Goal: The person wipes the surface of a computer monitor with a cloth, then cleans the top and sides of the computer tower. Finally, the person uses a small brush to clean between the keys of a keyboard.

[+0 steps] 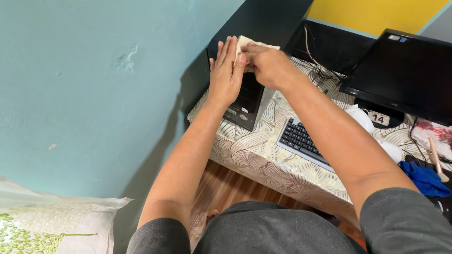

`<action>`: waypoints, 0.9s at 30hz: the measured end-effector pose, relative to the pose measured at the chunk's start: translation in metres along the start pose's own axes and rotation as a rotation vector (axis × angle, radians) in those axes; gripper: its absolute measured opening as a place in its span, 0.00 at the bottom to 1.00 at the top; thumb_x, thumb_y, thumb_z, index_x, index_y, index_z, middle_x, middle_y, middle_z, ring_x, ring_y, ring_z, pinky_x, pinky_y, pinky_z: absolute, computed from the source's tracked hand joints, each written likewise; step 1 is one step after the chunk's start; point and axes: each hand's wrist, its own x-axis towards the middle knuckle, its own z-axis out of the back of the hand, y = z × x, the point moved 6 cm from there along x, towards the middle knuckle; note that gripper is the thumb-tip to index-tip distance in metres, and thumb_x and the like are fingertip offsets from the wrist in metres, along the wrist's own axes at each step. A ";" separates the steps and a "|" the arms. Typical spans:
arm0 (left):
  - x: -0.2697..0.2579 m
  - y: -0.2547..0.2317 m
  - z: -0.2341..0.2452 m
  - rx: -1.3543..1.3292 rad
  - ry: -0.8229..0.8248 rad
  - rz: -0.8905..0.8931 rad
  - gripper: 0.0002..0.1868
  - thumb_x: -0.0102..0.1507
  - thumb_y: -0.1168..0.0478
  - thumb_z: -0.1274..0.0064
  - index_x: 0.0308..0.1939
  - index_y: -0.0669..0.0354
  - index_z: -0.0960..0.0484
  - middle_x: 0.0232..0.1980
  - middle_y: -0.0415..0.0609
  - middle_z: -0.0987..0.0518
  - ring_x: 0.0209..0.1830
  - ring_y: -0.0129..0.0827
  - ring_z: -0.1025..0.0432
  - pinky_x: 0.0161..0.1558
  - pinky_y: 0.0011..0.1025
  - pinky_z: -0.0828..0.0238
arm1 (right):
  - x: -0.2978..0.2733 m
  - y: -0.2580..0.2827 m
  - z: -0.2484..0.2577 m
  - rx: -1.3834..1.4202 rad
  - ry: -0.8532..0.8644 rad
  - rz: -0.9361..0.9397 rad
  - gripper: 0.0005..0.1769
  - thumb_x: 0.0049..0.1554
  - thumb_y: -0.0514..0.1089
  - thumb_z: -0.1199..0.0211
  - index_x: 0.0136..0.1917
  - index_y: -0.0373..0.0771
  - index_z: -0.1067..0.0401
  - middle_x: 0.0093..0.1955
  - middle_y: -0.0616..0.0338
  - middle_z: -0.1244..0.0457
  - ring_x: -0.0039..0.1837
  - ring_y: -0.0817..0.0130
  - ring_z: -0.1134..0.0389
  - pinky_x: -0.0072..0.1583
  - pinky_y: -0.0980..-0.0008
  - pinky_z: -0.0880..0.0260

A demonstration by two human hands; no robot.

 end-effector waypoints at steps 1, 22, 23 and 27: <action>0.001 0.001 0.002 -0.014 -0.019 -0.001 0.36 0.75 0.37 0.73 0.81 0.54 0.44 0.84 0.54 0.44 0.87 0.50 0.58 0.79 0.59 0.67 | 0.002 0.007 -0.001 -0.011 -0.002 0.019 0.17 0.57 0.34 0.35 0.60 0.36 0.24 0.69 0.47 0.36 0.73 0.49 0.39 0.68 0.57 0.37; -0.008 0.103 0.032 -0.174 -0.114 0.215 0.37 0.74 0.37 0.77 0.80 0.55 0.44 0.85 0.56 0.52 0.86 0.53 0.62 0.80 0.46 0.62 | 0.000 0.071 -0.071 -0.966 0.017 0.363 0.32 0.58 0.48 0.49 0.73 0.36 0.32 0.80 0.59 0.44 0.82 0.68 0.50 0.80 0.54 0.62; -0.011 0.107 0.037 -0.132 -0.094 0.230 0.37 0.74 0.37 0.77 0.80 0.55 0.45 0.85 0.55 0.52 0.86 0.52 0.63 0.80 0.49 0.64 | -0.004 0.070 -0.071 -0.996 0.030 0.359 0.32 0.57 0.47 0.50 0.73 0.37 0.33 0.81 0.60 0.45 0.82 0.69 0.52 0.81 0.55 0.64; -0.017 0.116 0.047 0.007 -0.035 0.271 0.37 0.73 0.37 0.77 0.81 0.51 0.46 0.86 0.52 0.56 0.86 0.51 0.65 0.77 0.58 0.69 | -0.012 0.066 -0.056 -0.895 0.052 0.307 0.32 0.57 0.45 0.50 0.75 0.38 0.34 0.82 0.62 0.48 0.84 0.72 0.55 0.82 0.54 0.65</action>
